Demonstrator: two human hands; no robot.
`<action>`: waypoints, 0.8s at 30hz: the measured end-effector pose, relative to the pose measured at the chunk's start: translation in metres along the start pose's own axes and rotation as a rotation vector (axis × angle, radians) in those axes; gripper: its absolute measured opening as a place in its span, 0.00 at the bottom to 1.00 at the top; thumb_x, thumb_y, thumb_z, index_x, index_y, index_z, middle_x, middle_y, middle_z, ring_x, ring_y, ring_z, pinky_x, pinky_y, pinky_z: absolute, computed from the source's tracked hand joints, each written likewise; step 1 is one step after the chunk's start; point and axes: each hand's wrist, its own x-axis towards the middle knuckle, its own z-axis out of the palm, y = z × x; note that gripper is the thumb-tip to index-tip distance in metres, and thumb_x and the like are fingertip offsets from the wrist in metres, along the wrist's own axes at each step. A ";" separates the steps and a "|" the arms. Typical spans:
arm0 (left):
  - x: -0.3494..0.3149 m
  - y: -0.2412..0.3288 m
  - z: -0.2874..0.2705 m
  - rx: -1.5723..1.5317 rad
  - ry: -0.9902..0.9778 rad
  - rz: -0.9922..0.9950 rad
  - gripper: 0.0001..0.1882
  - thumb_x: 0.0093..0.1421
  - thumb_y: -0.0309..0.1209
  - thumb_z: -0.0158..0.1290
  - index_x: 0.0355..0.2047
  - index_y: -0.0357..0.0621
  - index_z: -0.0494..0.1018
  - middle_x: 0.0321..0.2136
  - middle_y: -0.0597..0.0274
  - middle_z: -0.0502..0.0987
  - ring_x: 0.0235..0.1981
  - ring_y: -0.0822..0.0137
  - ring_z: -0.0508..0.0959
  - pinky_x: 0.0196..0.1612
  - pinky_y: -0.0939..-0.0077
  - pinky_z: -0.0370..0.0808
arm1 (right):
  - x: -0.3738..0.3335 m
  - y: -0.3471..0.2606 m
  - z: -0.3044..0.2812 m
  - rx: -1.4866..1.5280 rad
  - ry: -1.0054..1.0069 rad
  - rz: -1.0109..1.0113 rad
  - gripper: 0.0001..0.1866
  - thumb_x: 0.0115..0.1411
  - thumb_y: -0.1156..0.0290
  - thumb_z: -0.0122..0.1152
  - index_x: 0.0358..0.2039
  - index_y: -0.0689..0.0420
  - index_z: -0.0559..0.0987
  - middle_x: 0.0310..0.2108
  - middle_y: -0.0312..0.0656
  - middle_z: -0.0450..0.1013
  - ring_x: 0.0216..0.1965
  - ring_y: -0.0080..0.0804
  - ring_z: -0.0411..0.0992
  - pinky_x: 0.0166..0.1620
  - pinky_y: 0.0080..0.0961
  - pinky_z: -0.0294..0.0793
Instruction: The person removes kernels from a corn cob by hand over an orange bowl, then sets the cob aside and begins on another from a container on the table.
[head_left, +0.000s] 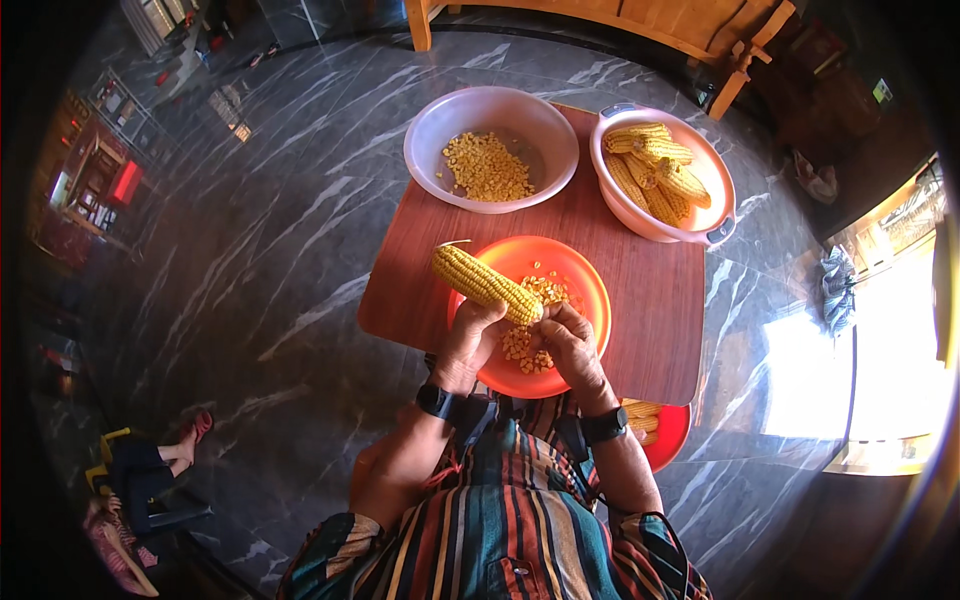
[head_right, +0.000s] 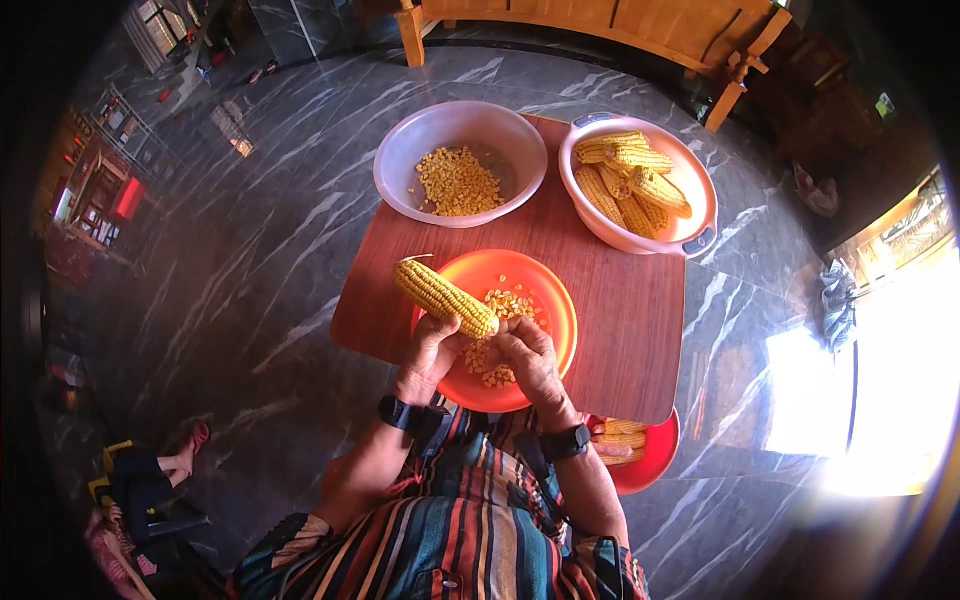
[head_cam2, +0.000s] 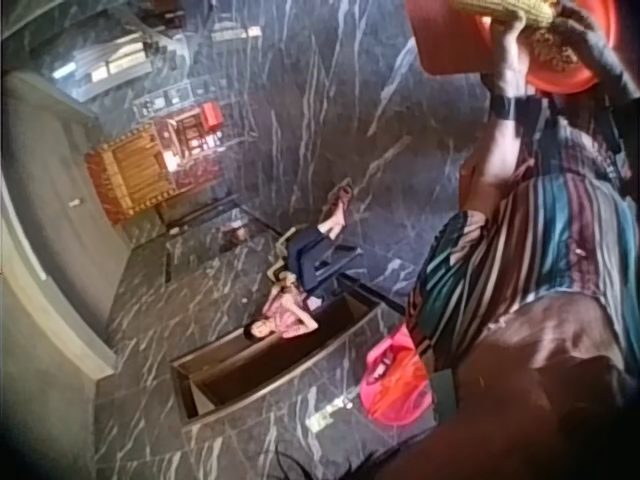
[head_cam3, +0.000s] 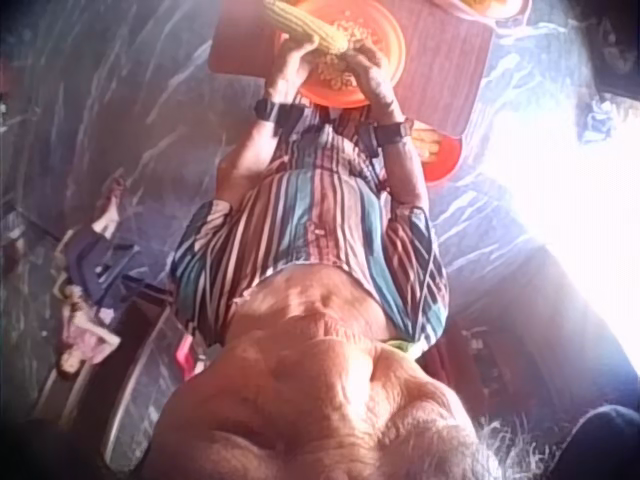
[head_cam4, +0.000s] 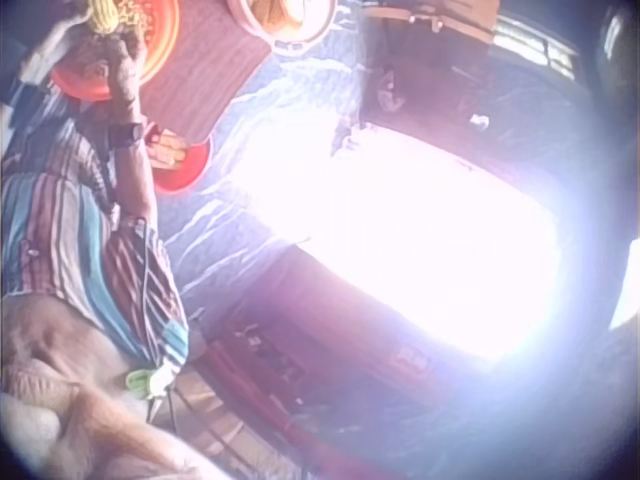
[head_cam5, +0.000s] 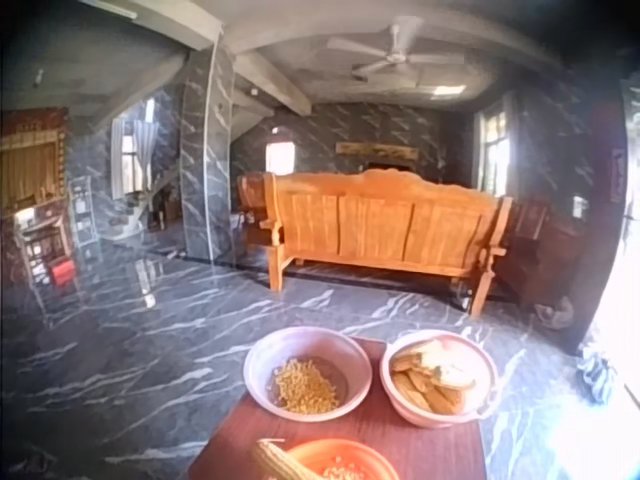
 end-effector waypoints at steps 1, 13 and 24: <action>0.000 0.001 0.000 -0.028 -0.016 -0.021 0.25 0.51 0.34 0.60 0.46 0.37 0.65 0.42 0.57 0.72 0.44 0.61 0.73 0.51 0.62 0.69 | 0.000 0.000 0.000 0.032 0.005 0.007 0.07 0.61 0.70 0.48 0.33 0.61 0.69 0.27 0.38 0.70 0.25 0.24 0.69 0.31 0.20 0.72; -0.004 0.001 0.001 -0.003 -0.036 -0.036 0.25 0.48 0.30 0.62 0.45 0.39 0.67 0.40 0.62 0.73 0.43 0.66 0.73 0.49 0.67 0.69 | -0.003 -0.006 0.001 -0.014 -0.037 0.053 0.14 0.63 0.60 0.47 0.29 0.59 0.69 0.20 0.36 0.67 0.18 0.21 0.65 0.23 0.16 0.66; 0.000 0.000 -0.002 0.039 -0.057 -0.061 0.26 0.48 0.31 0.61 0.46 0.39 0.66 0.41 0.60 0.72 0.45 0.64 0.72 0.52 0.67 0.67 | 0.000 -0.003 -0.001 -0.177 -0.035 0.032 0.14 0.62 0.59 0.49 0.30 0.59 0.69 0.20 0.34 0.67 0.19 0.17 0.64 0.23 0.15 0.64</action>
